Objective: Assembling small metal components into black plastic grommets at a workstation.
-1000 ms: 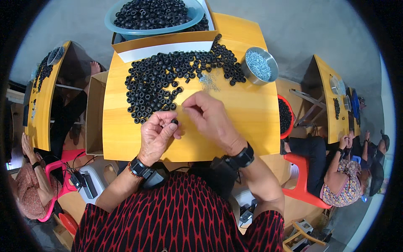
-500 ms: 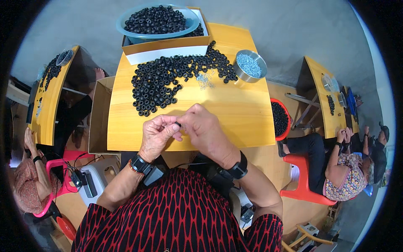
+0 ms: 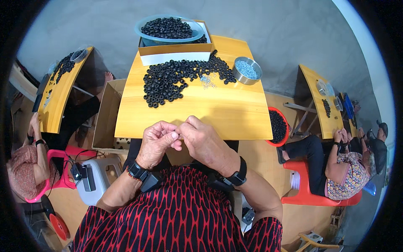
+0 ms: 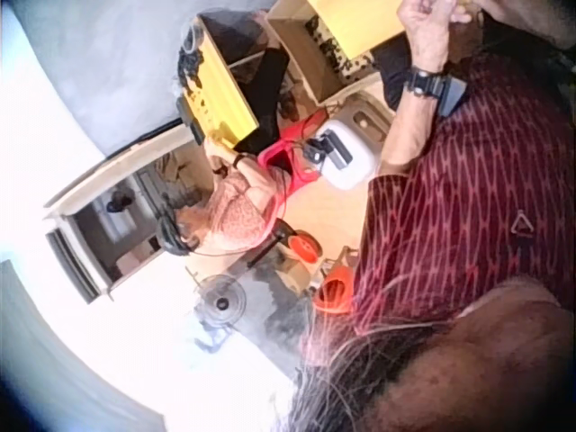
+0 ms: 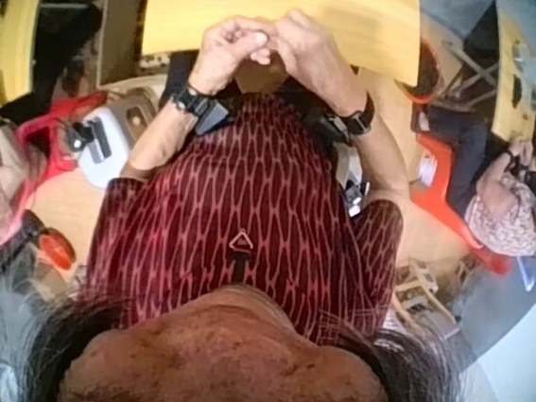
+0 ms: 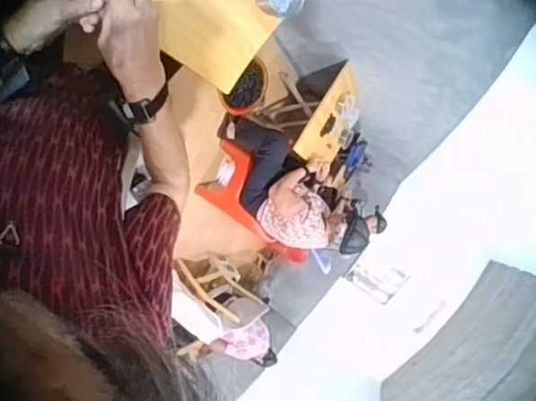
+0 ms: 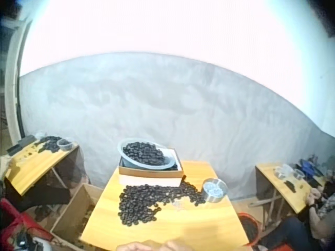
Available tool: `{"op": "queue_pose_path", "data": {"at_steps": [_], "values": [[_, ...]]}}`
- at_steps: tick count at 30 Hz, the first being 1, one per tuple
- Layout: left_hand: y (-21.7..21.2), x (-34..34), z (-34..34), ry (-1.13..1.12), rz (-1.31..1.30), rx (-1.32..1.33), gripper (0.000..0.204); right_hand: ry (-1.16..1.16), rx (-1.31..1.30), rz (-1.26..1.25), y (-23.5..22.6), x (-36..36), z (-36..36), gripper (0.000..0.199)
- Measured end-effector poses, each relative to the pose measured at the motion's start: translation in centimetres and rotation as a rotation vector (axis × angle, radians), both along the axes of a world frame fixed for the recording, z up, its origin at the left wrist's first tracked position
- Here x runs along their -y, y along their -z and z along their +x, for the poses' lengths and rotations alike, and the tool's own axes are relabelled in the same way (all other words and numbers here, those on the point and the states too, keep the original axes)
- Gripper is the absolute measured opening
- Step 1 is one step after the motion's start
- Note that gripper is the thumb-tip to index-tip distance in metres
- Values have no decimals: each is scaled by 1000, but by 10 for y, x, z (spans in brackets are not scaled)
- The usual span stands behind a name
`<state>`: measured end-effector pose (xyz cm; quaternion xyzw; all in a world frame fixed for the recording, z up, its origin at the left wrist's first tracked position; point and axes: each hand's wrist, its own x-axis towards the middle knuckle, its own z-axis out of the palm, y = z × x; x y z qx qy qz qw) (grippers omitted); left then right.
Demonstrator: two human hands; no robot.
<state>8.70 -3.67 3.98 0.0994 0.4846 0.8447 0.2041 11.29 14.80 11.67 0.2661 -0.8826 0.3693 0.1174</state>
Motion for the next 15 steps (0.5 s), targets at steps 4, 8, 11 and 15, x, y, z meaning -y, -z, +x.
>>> {"op": "queue_pose_path", "data": {"at_steps": [4, 8, 11, 15], "values": [[-4, 7, 11, 99, -37, -17, 14, -62, 9, 96, -9, 0, 17, 14], [-9, 13, 20, 136, -7, -23, 12, -97, -15, 111, -13, 2, 24, 16], [-10, 17, 27, 127, 32, 5, 11, -61, 21, 64, -11, 9, 31, 19], [-1, 21, 33, 129, 124, 11, 9, -50, 24, 4, -5, 14, 34, 21]]}}
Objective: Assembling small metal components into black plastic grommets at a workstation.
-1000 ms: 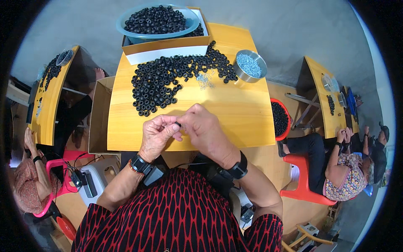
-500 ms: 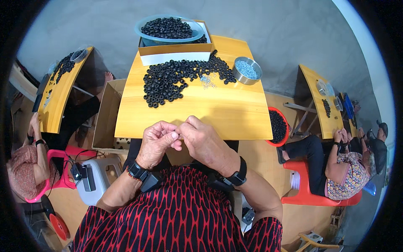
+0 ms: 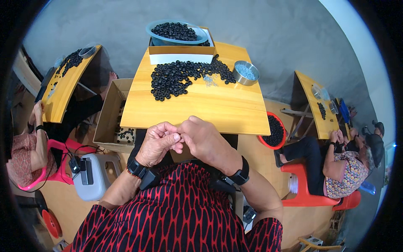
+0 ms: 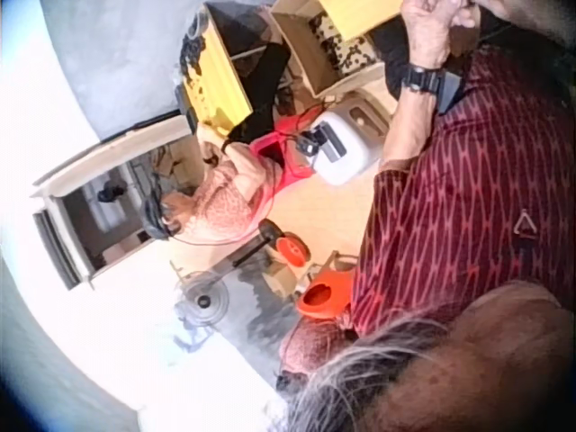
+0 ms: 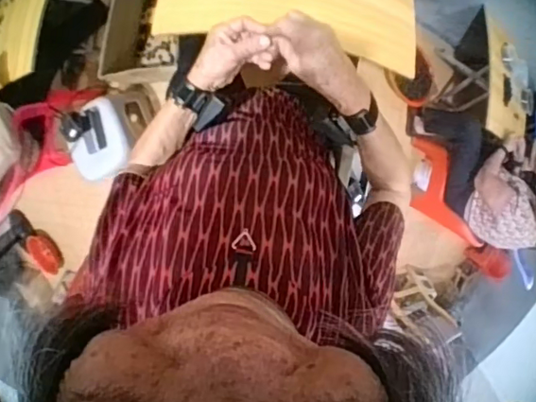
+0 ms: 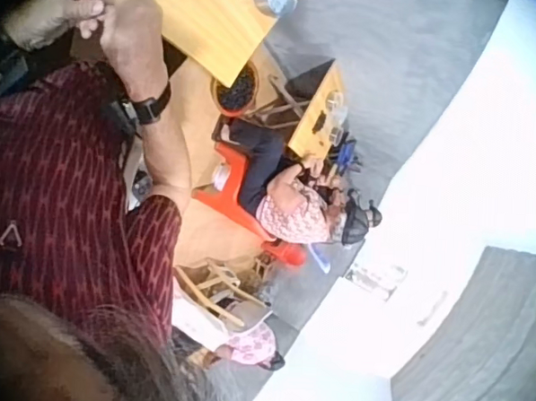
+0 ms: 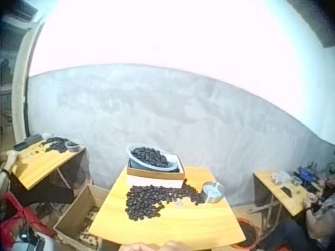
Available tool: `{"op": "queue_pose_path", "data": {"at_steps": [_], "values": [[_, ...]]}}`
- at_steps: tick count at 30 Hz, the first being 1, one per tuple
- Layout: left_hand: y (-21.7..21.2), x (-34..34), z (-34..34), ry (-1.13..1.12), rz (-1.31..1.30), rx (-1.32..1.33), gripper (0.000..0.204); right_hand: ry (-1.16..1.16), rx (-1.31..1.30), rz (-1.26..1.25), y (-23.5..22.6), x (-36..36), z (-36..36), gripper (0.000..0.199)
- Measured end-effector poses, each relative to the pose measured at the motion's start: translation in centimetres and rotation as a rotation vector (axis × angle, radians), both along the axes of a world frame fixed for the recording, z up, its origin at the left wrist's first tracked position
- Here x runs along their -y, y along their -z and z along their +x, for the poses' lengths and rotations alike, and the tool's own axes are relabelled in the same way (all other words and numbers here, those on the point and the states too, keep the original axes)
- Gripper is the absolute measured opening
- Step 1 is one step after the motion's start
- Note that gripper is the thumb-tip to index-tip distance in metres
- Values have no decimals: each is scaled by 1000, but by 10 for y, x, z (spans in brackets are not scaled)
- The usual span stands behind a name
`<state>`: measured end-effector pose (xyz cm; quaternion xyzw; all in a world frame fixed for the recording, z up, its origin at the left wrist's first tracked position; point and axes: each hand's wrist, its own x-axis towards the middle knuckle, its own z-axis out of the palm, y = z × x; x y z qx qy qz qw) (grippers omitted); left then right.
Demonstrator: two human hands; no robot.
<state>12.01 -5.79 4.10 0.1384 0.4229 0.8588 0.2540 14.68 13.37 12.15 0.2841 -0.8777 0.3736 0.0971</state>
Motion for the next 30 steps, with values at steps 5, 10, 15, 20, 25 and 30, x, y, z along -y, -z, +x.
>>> {"op": "queue_pose_path", "data": {"at_steps": [5, 10, 15, 20, 25, 30], "values": [[0, 7, 5, -9, 77, 4, 9, 82, 192, -127, 0, 13, 8, 11], [-5, 12, 8, -48, 99, -35, 13, 140, 347, -457, 11, 24, 15, 6], [-10, 15, 5, -81, 131, -71, 14, 122, 185, -376, 16, 28, 10, 16], [-11, 17, 0, -110, 139, -39, 16, 135, 212, -484, 25, 30, 1, 17], [3, 19, -10, -128, 106, 12, 18, 101, 90, -299, 31, 33, -9, 20], [17, 21, -15, -149, 136, 70, 18, 69, -24, -168, 39, 40, -17, 26]]}}
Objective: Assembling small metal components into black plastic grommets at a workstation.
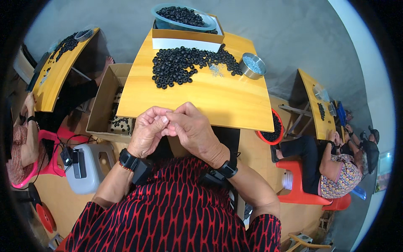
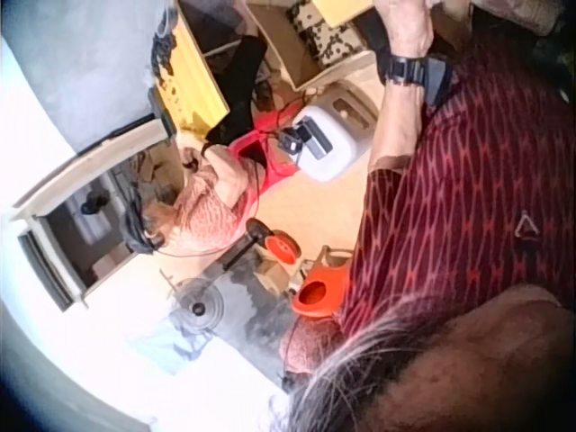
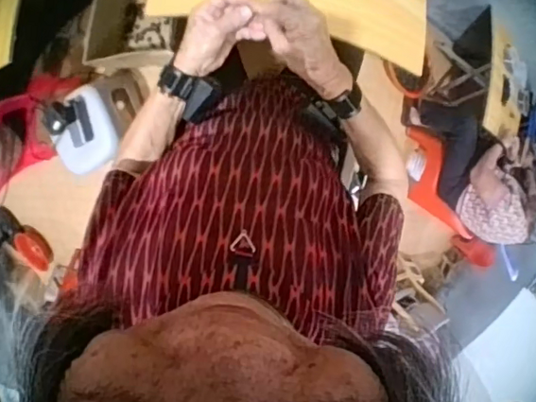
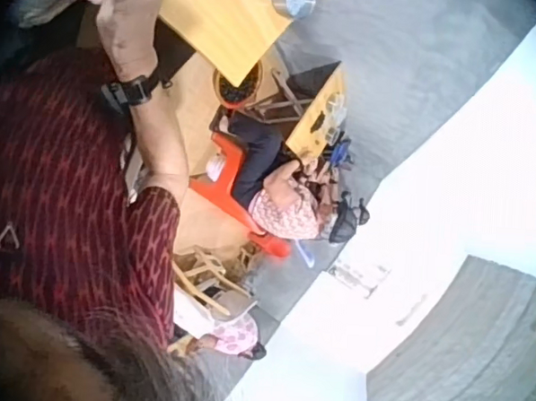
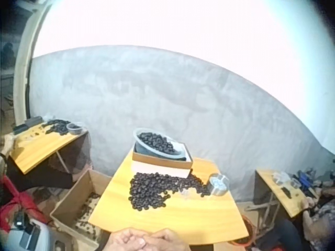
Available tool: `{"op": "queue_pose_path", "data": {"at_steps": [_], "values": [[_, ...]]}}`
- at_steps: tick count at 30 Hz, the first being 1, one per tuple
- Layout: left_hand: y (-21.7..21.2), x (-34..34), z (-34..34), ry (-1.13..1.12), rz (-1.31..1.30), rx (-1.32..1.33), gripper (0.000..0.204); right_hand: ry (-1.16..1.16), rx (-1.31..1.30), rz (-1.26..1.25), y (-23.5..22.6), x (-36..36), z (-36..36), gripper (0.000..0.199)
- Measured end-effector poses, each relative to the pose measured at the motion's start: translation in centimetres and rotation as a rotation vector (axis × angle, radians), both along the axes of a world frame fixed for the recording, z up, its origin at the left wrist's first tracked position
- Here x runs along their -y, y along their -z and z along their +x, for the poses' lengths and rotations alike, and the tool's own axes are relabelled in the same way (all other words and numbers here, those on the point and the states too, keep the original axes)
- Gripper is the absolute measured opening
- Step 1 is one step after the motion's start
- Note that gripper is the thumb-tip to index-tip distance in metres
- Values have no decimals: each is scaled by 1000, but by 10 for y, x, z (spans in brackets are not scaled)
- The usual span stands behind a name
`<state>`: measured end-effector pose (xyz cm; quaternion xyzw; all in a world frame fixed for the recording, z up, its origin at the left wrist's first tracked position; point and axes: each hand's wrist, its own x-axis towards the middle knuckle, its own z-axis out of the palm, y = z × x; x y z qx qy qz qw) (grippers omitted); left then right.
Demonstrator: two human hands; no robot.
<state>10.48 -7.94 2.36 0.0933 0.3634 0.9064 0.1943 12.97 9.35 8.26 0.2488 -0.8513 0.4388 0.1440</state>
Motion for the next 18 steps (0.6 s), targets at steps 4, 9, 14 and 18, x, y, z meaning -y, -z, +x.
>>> {"op": "queue_pose_path", "data": {"at_steps": [4, 9, 14, 18], "values": [[3, 0, -1, -45, -68, 49, 16, 18, 108, 3, 5, -16, -23, 22], [7, 9, -9, -119, -188, 36, 16, 353, 222, -135, 34, -69, -113, 15], [5, 14, -14, -185, -296, 2, 12, 395, -107, 295, 53, -100, -185, 19], [2, 18, -16, -214, -335, 18, 12, 351, -66, 493, 60, -97, -209, 14]]}}
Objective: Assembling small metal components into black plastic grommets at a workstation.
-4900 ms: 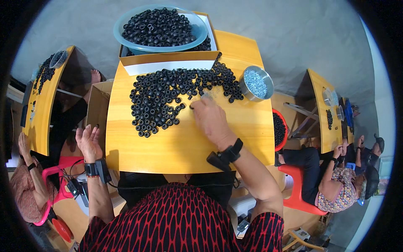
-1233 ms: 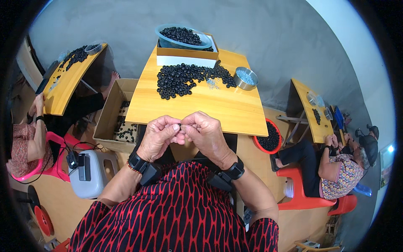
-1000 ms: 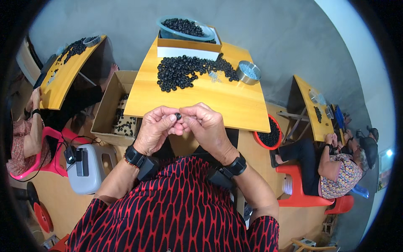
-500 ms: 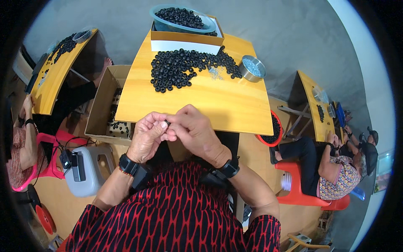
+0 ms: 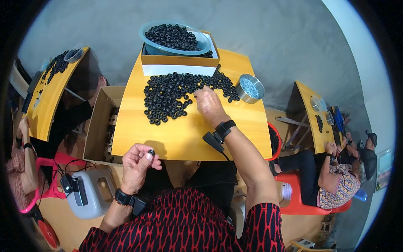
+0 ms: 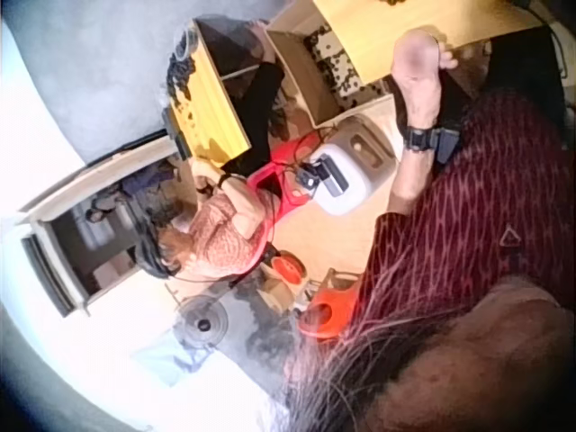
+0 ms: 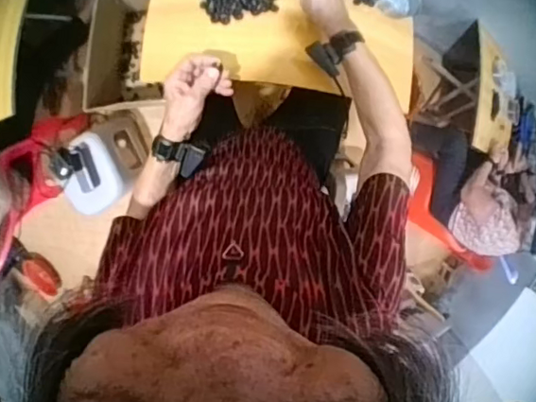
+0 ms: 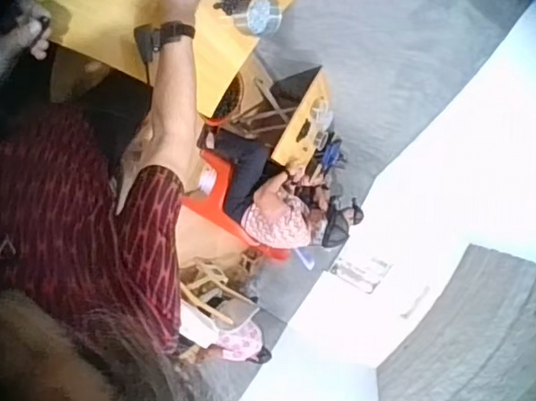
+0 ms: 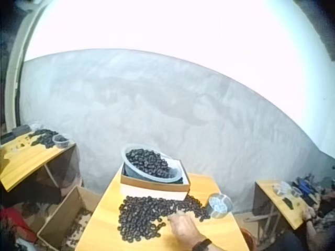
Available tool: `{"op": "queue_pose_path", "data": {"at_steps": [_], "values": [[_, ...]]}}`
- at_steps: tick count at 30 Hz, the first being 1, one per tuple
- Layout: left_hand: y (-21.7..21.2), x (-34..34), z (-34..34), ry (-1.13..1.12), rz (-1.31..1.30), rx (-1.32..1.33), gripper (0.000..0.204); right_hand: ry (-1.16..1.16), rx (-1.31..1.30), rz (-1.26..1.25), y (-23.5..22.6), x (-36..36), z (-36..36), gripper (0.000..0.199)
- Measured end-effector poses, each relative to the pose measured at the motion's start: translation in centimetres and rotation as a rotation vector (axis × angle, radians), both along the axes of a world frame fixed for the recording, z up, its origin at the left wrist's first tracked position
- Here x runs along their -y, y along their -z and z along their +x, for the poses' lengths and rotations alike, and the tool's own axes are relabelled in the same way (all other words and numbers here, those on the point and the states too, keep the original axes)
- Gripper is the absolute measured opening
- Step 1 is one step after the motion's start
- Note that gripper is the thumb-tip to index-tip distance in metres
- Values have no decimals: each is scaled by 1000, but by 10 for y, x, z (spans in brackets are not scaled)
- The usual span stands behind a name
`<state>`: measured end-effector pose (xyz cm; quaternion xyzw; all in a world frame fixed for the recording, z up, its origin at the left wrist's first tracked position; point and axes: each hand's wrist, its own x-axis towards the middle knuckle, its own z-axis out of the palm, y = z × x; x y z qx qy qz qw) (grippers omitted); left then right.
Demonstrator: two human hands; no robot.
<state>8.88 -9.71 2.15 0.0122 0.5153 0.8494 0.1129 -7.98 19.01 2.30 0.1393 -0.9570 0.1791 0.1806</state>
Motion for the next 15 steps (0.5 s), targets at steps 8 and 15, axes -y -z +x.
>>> {"op": "queue_pose_path", "data": {"at_steps": [8, 15], "values": [[1, 2, -6, -18, -3, -3, 13, 18, 87, 55, 1, 9, -1, 6], [4, 1, -4, -19, -8, -20, 14, -86, 13, -109, -2, 14, 55, 11]]}}
